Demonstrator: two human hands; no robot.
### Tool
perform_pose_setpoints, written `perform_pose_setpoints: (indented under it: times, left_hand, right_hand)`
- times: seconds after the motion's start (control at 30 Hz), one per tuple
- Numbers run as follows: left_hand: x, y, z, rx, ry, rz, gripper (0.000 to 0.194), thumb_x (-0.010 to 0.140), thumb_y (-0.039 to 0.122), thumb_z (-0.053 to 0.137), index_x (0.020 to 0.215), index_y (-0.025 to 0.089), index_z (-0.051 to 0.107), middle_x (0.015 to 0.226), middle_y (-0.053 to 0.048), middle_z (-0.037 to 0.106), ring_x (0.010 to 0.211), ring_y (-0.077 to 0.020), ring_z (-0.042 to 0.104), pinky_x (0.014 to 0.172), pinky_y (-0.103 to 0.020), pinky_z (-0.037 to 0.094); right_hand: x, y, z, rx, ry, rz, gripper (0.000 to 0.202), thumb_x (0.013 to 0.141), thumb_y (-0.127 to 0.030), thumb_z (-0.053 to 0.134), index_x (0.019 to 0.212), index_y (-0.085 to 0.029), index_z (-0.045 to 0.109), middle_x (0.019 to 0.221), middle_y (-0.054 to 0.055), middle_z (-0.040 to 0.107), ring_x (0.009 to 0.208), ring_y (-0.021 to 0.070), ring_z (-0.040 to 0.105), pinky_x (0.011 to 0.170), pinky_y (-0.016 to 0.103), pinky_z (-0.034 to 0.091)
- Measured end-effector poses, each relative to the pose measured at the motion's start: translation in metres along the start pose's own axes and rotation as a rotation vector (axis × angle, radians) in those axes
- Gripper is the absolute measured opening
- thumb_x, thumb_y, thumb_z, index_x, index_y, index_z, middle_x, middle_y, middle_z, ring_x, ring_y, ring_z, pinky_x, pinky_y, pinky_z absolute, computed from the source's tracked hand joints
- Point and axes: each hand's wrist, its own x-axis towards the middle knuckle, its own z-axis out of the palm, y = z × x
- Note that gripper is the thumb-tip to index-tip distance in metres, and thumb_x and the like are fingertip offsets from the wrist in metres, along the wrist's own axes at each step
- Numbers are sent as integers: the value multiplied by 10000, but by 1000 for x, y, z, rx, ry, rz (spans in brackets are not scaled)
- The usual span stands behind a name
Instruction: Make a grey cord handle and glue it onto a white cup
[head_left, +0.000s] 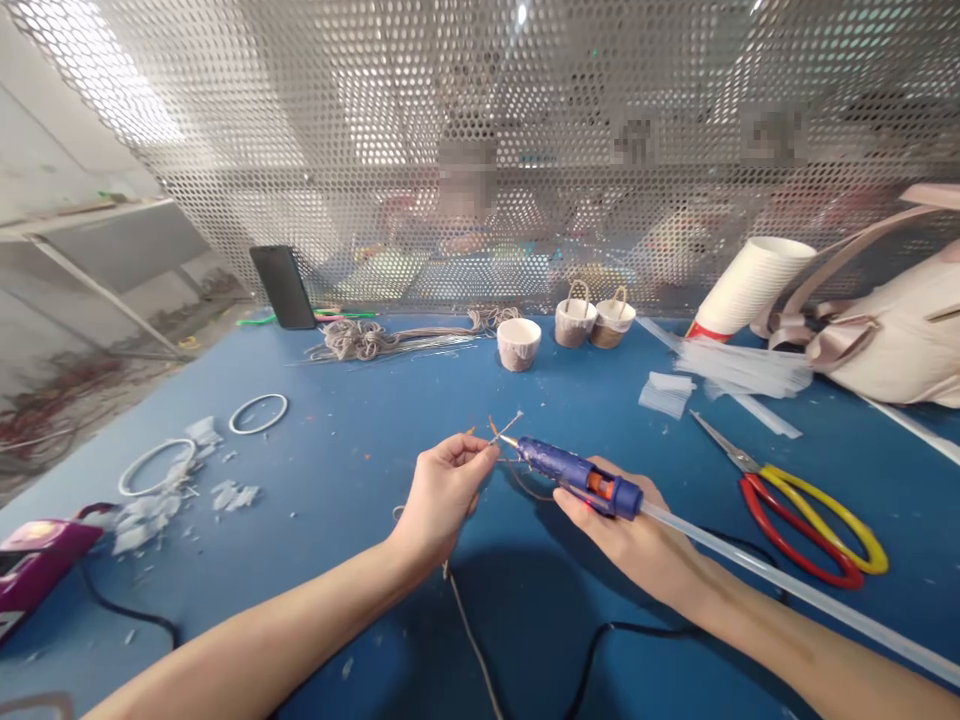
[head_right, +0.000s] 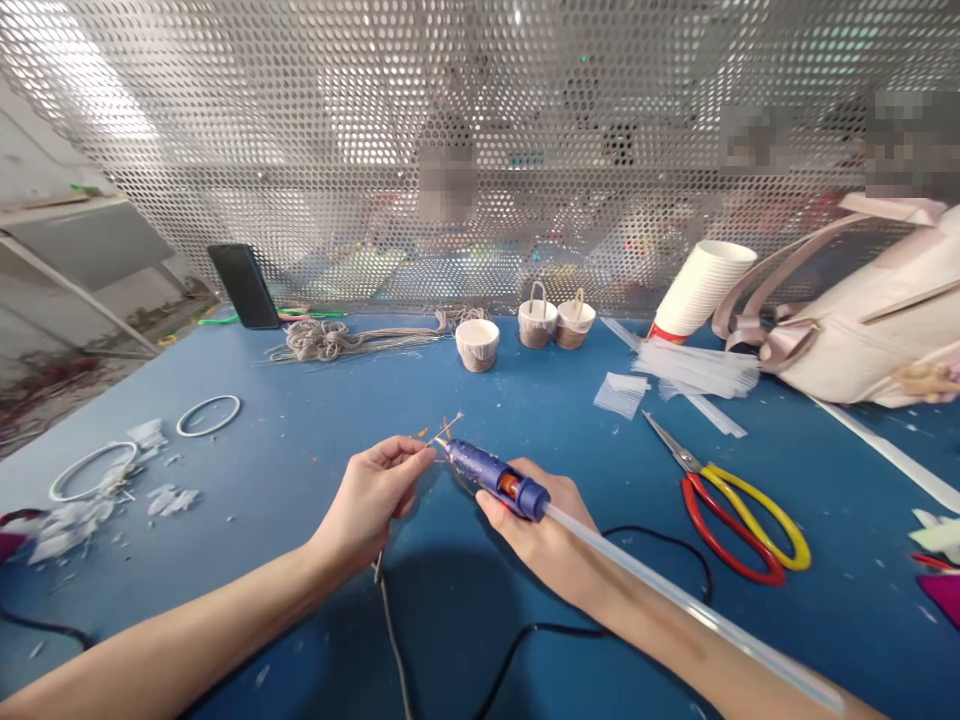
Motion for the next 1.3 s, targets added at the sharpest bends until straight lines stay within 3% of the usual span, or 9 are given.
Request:
perform_pose_setpoints:
  times: [0.33,0.63,0.8,0.97,1.3]
  left_hand:
    - [-1,-3,5,19,3,49,276,654,395,690,648,143,577,403,100,341,342,-28,258,348,-166,172]
    - [-2,-1,5,57,28,74,270,648,388,684,612,146,569,415,97,349,362,-30,263,357,-172,165]
    - [-2,0,5,48,32,79,277,648,393,686,608,148,563,413,97,343,355,-31,264,355,-176,159]
    - [-1,-2,5,56,37,85,278,643,394,695,604,145,578,417,93,360,357,-33,272,353,-178,172]
    - [-2,-2,5,71,39,88,279,648,399,689,602,149,573,424,95,354,369,-35,263,365,-187,167]
  right_hand:
    - [-1,-1,4,-112,28,-151,137,838,-310,534,753,-204,556,567,-27,596,471,122,543,468,218,417]
    - [-2,8,8,-142,51,-259,91,844,-288,535,812,-206,558,621,-10,647,494,125,591,496,213,450]
    - [-1,8,7,-126,109,-258,101,846,-274,539,773,-205,549,617,-11,647,484,116,587,482,205,448]
    - [-1,14,10,-152,87,-323,54,841,-254,549,820,-205,551,624,-18,648,485,117,594,527,208,469]
    - [-1,11,10,-173,95,-308,79,848,-275,539,813,-205,554,638,-2,668,501,131,613,532,219,476]
